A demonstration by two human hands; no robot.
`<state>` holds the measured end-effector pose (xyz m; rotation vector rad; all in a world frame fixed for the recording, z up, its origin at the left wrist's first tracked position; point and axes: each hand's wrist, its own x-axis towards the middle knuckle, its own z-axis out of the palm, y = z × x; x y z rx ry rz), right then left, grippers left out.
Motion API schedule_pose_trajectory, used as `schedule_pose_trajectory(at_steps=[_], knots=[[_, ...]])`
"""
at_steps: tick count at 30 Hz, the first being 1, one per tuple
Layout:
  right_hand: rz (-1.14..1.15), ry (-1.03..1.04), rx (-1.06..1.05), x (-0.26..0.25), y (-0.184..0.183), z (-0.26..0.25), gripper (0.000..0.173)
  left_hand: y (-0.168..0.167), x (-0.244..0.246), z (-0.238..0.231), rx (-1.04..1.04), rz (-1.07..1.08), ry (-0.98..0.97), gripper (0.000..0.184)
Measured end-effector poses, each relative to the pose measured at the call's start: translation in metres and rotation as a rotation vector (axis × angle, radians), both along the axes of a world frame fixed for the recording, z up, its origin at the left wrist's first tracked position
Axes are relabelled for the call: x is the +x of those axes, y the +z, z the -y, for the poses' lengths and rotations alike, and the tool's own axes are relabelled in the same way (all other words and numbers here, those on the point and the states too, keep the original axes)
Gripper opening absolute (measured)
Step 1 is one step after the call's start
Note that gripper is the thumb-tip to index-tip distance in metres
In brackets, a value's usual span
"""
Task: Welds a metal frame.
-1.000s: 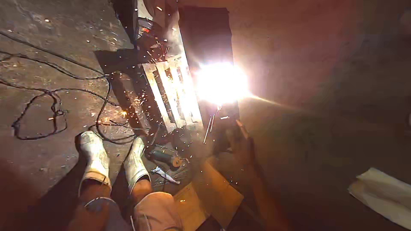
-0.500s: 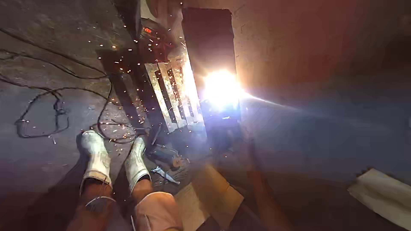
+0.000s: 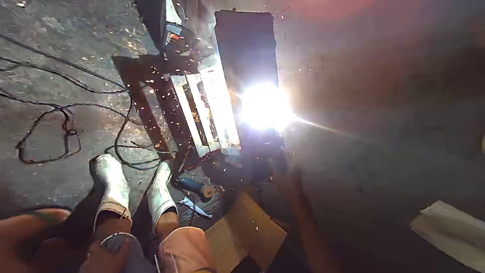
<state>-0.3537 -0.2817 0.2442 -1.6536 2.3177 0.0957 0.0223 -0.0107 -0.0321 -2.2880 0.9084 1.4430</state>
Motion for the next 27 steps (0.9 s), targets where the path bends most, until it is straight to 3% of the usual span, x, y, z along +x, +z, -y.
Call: schedule_pose_trajectory(at_steps=[2, 4, 6, 8, 10, 13, 17, 22, 25, 27], knots=[[-0.011, -0.001, 0.009, 0.000, 0.001, -0.001, 0.057, 0.044, -0.001, 0.030, -0.067, -0.021, 0.055, 0.079], [-0.002, -0.014, 0.013, 0.002, 0.002, -0.001, 0.059, 0.052, 0.003, 0.031, -0.173, -0.044, 0.027, 0.082], [-0.008, -0.009, -0.001, 0.001, 0.001, -0.001, 0.057, 0.020, 0.007, 0.002, -0.238, -0.072, -0.047, 0.091], [0.002, 0.011, -0.004, -0.002, 0.001, -0.002, 0.058, -0.036, 0.009, -0.044, -0.401, 0.034, -0.143, 0.095], [0.009, 0.015, 0.011, -0.003, 0.002, -0.001, 0.059, -0.032, 0.007, -0.034, -0.172, -0.003, -0.084, 0.094], [0.008, -0.006, 0.031, -0.001, 0.001, 0.002, 0.060, 0.001, 0.002, -0.003, -0.059, -0.024, -0.017, 0.092], [0.035, -0.031, 0.038, 0.001, 0.003, 0.003, 0.060, 0.030, 0.000, 0.021, -0.015, -0.067, 0.001, 0.089], [0.034, -0.138, 0.154, 0.011, 0.017, 0.002, 0.048, 0.021, -0.003, 0.019, -0.015, -0.034, 0.022, 0.088], [0.049, -0.016, 0.065, -0.001, 0.011, -0.004, 0.058, 0.010, 0.000, 0.009, -0.035, -0.044, 0.008, 0.090], [0.064, 0.003, 0.044, -0.003, 0.010, -0.006, 0.061, 0.023, -0.001, 0.012, -0.109, -0.036, -0.025, 0.087]])
